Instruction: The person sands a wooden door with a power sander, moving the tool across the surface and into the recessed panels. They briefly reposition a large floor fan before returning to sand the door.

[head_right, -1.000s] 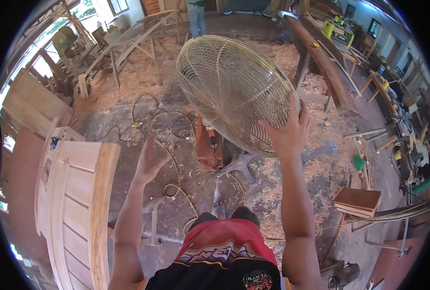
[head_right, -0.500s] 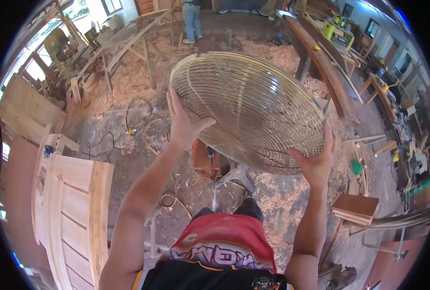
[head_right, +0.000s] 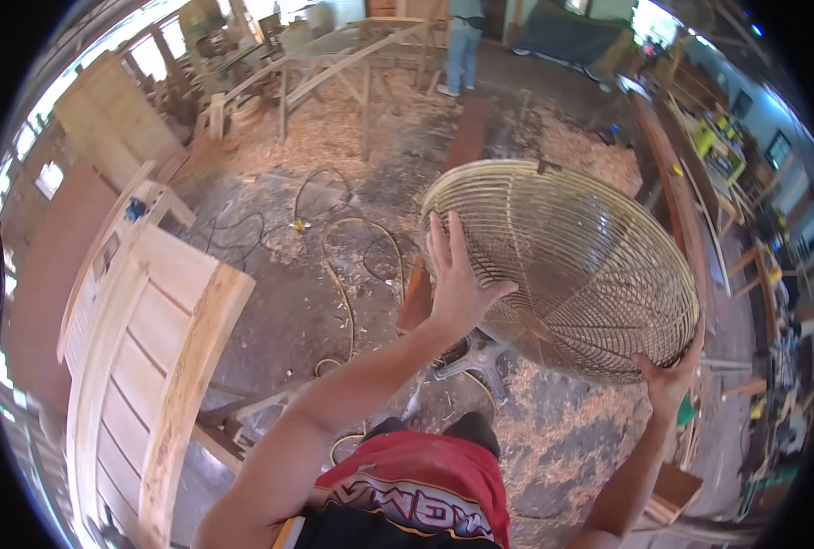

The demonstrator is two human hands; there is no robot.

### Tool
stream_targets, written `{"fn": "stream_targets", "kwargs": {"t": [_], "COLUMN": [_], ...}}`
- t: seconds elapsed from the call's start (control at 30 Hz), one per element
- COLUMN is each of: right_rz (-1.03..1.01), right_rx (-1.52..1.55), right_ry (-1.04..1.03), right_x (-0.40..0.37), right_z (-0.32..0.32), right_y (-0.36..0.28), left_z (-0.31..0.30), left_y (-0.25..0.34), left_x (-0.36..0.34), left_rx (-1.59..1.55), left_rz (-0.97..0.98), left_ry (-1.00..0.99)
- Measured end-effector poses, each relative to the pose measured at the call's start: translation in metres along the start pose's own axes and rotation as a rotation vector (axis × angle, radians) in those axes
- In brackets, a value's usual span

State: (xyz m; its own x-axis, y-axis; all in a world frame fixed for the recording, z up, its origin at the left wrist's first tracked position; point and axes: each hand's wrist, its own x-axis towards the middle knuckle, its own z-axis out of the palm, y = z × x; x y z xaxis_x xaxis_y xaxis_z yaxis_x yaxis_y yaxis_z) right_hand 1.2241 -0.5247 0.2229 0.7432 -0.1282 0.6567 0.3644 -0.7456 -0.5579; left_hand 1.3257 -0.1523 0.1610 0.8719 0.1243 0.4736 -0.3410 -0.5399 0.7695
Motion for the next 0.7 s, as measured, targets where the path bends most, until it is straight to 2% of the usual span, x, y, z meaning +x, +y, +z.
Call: {"fn": "stream_targets", "kwargs": {"t": [0.1,0.27,0.37,0.4,0.47,0.57,0.63,0.67,0.7], "right_rz": [0.008,-0.047,-0.118,-0.111,-0.094,-0.009,-0.136,-0.198,-0.26], "right_rx": [-0.095,-0.206,-0.287,-0.271,-0.288,-0.413,-0.471,-0.491,-0.513], "right_ry": [-0.037,0.03,0.09,0.105,0.137,0.122,0.211,0.245,0.28], "right_x": [0.007,-0.012,-0.027,-0.029,-0.031,-0.038,-0.041,-0.043,-0.044], "right_z": [-0.004,-0.003,-0.001,0.008,0.015,0.019,0.024,0.026,0.029], "right_y": [0.004,0.02,0.03,0.027,0.018,0.0,-0.004,-0.004,-0.003], "left_z": [-0.002,-0.015,-0.003,0.002,-0.008,-0.025,-0.062,-0.056,-0.078], "left_y": [0.003,0.009,-0.008,-0.016,-0.022,-0.047,-0.062,-0.11,-0.113], "left_x": [-0.007,-0.015,-0.046,-0.063,-0.111,-0.202,-0.288,-0.354,-0.412], "left_rx": [-0.038,-0.064,0.038,0.068,0.005,-0.025,-0.124,0.106,0.057], "left_rz": [-0.015,-0.046,-0.032,-0.046,-0.155,-0.264,-0.442,-0.39,-0.556], "left_ry": [0.001,0.028,0.109,0.08,-0.058,-0.474,-0.595,-0.537,-0.404]}}
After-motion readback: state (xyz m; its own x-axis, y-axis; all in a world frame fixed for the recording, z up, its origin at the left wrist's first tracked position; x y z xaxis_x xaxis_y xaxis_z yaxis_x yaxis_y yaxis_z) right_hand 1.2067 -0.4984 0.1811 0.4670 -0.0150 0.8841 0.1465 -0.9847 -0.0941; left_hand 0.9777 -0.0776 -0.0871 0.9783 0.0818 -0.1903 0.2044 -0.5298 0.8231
